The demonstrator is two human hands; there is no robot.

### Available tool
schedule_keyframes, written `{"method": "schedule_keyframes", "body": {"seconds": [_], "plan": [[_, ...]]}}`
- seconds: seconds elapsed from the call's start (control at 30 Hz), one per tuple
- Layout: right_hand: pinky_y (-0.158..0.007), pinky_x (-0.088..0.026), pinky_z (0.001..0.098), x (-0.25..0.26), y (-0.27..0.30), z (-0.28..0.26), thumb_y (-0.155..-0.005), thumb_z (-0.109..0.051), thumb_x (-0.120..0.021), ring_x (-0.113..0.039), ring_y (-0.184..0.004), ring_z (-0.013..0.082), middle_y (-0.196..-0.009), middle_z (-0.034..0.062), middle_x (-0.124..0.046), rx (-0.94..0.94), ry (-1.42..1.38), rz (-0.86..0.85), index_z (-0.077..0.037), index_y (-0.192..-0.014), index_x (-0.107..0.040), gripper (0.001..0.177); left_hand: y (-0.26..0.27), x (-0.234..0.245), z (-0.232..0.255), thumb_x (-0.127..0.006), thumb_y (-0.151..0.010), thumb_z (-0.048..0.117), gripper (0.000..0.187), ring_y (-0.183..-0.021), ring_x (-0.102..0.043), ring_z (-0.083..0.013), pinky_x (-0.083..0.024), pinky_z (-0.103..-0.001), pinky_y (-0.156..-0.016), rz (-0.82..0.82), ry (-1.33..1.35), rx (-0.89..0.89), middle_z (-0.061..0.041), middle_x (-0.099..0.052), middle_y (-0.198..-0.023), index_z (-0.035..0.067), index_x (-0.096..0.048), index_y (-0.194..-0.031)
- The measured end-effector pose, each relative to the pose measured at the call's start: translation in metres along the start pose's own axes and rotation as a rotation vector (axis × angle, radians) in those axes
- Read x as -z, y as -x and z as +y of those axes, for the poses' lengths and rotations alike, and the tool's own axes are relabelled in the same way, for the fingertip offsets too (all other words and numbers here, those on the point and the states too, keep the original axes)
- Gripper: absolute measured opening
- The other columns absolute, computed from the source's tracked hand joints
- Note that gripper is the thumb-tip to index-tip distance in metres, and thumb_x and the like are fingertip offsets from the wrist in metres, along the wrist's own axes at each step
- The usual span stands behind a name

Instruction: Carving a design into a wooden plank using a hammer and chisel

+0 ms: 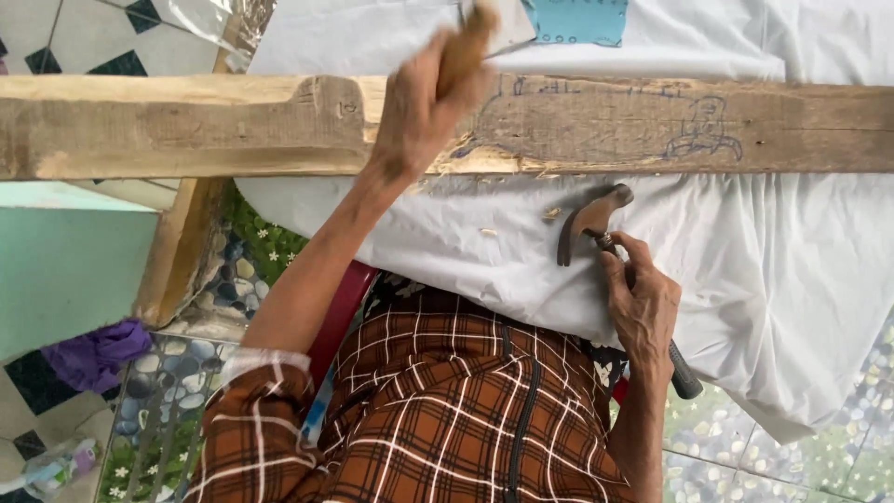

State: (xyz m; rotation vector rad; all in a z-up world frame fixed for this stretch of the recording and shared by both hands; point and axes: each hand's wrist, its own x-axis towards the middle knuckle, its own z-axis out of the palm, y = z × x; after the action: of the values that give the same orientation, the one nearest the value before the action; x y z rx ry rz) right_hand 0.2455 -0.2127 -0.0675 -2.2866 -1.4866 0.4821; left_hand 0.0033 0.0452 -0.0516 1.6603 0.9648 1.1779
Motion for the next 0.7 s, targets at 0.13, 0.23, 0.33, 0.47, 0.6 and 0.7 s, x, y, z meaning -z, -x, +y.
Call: {"method": "schedule_keyframes", "body": {"seconds": [0.13,0.23,0.33,0.47,0.6,0.7], "plan": [[-0.062,-0.043,0.0362,0.002,0.002,-0.004,-0.108,-0.03,-0.058,-0.056,-0.058,0.021,-0.07,0.0079,-0.064,-0.009,-0.004,-0.012,-0.017,-0.137,-0.063,0.032,0.045,0.026,-0.019,-0.078,-0.098,0.028,0.039,-0.055,-0.058,-0.0163,-0.057,-0.029,-0.049,-0.269,-0.361,-0.092,-0.008,-0.06,-0.079,0.0,-0.052,-0.11],[-0.059,-0.045,0.036,-0.001,0.002,-0.001,-0.11,-0.027,-0.062,-0.058,-0.055,0.0233,-0.067,0.0113,-0.065,0.001,-0.054,0.017,-0.015,-0.132,-0.066,0.026,0.066,0.04,-0.027,-0.092,-0.085,0.029,0.052,-0.068,-0.072,-0.0327,-0.062,-0.043,-0.06,-0.307,-0.584,-0.031,-0.018,-0.071,-0.082,0.005,-0.054,-0.112],[-0.056,-0.047,0.0354,-0.002,0.002,0.0,-0.111,-0.024,-0.065,-0.058,-0.052,0.0249,-0.064,0.015,-0.066,0.0,-0.112,0.039,-0.013,-0.129,-0.068,0.021,0.078,0.039,-0.04,-0.09,-0.082,0.033,0.047,-0.076,-0.075,-0.0415,-0.059,-0.051,-0.067,-0.286,-0.67,0.038,-0.018,-0.073,-0.078,0.013,-0.057,-0.108],[-0.057,-0.047,0.038,-0.002,0.002,0.0,-0.11,-0.023,-0.065,-0.059,-0.053,0.0276,-0.065,0.016,-0.065,0.013,-0.102,0.042,-0.014,-0.129,-0.067,0.021,0.084,0.029,-0.04,-0.086,-0.088,0.027,0.034,-0.077,-0.077,-0.0358,-0.061,-0.047,-0.07,-0.223,-0.67,-0.025,-0.016,-0.076,-0.082,0.014,-0.06,-0.106],[-0.057,-0.047,0.0382,-0.002,0.003,-0.002,-0.111,-0.024,-0.064,-0.06,-0.055,0.028,-0.066,0.0158,-0.065,0.004,-0.098,0.034,-0.014,-0.128,-0.067,0.02,0.086,0.028,-0.038,-0.084,-0.087,0.022,0.032,-0.077,-0.077,-0.0367,-0.06,-0.047,-0.07,-0.221,-0.68,-0.046,-0.016,-0.076,-0.082,0.013,-0.06,-0.106],[-0.058,-0.047,0.0369,-0.002,0.003,0.0,-0.111,-0.026,-0.065,-0.06,-0.055,0.026,-0.066,0.0147,-0.066,-0.004,-0.101,0.042,-0.015,-0.128,-0.068,0.021,0.068,0.035,-0.012,-0.087,-0.087,0.035,0.038,-0.086,-0.076,-0.0391,-0.06,-0.049,-0.078,-0.149,-0.293,0.008,-0.014,-0.077,-0.089,0.014,-0.063,-0.108]]}}
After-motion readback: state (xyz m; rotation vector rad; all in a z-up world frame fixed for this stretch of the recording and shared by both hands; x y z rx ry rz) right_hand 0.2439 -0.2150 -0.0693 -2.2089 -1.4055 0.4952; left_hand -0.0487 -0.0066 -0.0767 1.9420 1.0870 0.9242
